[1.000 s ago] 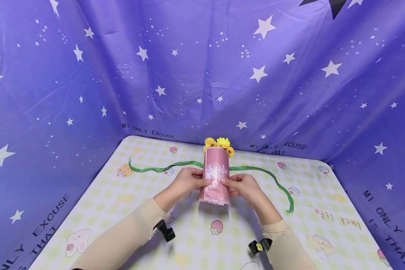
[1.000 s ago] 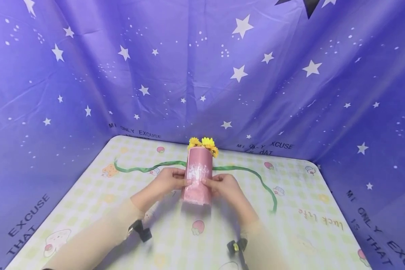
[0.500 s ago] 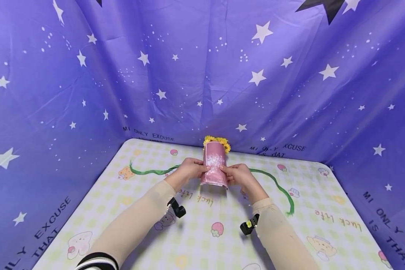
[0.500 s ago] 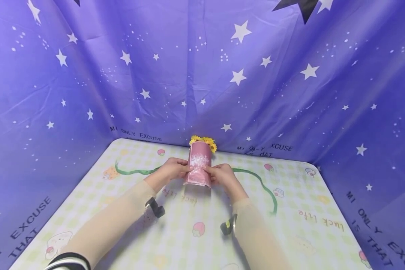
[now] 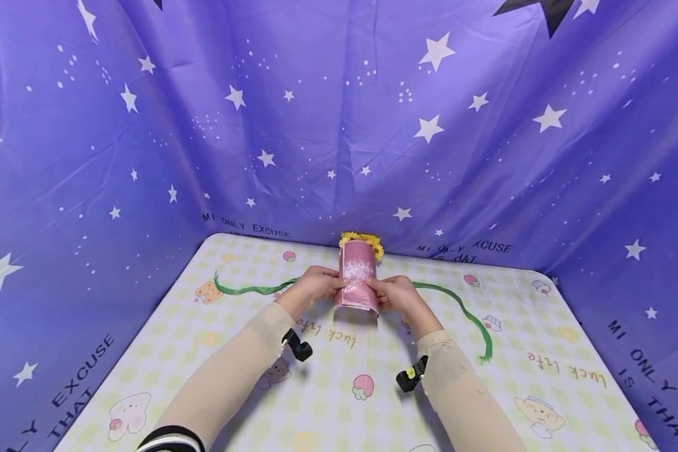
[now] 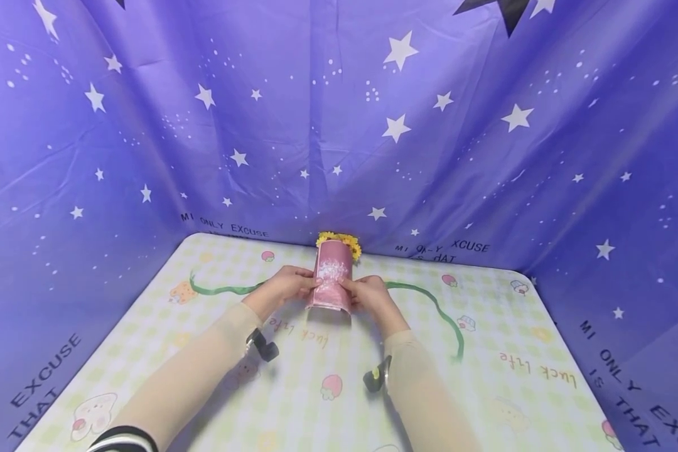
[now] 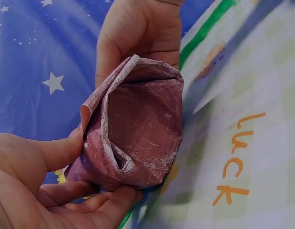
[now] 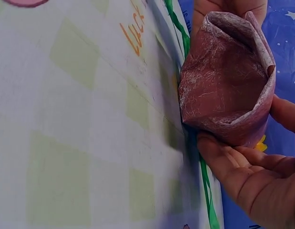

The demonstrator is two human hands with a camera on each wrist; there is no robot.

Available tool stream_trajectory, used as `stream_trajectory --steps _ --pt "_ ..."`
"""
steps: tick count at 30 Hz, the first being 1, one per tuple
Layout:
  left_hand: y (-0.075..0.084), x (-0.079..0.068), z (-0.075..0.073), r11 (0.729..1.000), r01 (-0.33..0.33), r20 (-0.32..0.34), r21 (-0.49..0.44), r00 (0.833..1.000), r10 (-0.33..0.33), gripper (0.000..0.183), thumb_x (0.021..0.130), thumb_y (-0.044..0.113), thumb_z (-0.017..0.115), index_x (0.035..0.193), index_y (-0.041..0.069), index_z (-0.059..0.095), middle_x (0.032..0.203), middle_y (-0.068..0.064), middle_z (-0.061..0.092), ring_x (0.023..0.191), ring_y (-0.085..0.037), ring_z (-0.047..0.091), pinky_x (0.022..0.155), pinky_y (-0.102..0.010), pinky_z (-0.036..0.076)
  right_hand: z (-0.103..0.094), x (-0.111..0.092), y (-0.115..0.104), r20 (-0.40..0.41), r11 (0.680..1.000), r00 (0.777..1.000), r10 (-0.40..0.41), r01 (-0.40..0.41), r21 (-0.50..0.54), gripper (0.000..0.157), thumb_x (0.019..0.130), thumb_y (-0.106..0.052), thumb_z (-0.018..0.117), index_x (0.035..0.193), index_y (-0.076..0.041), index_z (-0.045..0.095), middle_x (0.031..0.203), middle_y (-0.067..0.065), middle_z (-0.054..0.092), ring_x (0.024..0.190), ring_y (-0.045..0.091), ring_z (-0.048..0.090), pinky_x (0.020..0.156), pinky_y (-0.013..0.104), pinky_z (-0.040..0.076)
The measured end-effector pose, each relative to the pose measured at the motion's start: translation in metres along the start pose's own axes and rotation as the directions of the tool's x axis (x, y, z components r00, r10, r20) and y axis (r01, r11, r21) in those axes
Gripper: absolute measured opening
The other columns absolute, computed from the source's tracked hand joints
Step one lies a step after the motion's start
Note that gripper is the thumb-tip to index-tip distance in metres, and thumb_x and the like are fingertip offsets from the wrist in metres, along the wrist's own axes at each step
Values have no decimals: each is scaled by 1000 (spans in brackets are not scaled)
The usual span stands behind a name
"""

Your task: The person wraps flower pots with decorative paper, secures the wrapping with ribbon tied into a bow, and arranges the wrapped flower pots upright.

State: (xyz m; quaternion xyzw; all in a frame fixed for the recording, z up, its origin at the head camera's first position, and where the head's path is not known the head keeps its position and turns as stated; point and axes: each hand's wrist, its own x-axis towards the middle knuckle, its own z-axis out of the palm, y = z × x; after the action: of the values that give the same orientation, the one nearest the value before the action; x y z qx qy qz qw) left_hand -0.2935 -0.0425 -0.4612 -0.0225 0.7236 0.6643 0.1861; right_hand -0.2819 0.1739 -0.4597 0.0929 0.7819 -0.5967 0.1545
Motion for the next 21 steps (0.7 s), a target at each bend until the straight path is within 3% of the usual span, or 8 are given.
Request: stream_trajectory --steps 6,10,12,16,21 --pt "6 0 -1 1000 23 10 -15 1000 -23 38 94 11 73 126 -9 64 108 -18 74 87 -20 73 91 -36 59 -1 -1 -4 17 1000 1000 12 -12 -17 54 98 -36 70 126 9 61 93 10 71 78 16 69 77 34 62" --pt "9 1 -3 995 -24 10 101 1000 23 38 94 16 74 123 -8 66 114 -19 72 101 -26 72 101 -42 55 -3 -2 -9 14 993 1000 -11 12 -116 58 98 -40 68 131 6 59 107 14 72 92 23 70 94 43 57" --pt "10 2 -5 969 -74 11 234 997 73 35 93 21 75 118 -4 70 112 -15 73 103 -24 68 103 -43 52 -5 -2 -10 1 979 999 -43 42 -198 60 97 -44 68 134 4 59 116 15 70 104 27 68 101 47 53" --pt "11 5 -11 877 -174 55 447 984 168 31 93 29 74 109 3 76 108 -8 74 106 -24 63 107 -45 46 -8 2 -9 -2 938 991 -131 124 -324 57 96 -47 67 133 -3 64 132 15 64 127 35 56 111 53 44" --pt "7 14 -19 822 -231 115 520 973 201 38 94 34 73 118 5 74 129 -11 70 126 -31 60 115 -48 41 -11 10 -3 23 895 975 -222 213 -393 53 96 -47 68 129 -5 68 133 14 65 129 35 56 113 54 42"
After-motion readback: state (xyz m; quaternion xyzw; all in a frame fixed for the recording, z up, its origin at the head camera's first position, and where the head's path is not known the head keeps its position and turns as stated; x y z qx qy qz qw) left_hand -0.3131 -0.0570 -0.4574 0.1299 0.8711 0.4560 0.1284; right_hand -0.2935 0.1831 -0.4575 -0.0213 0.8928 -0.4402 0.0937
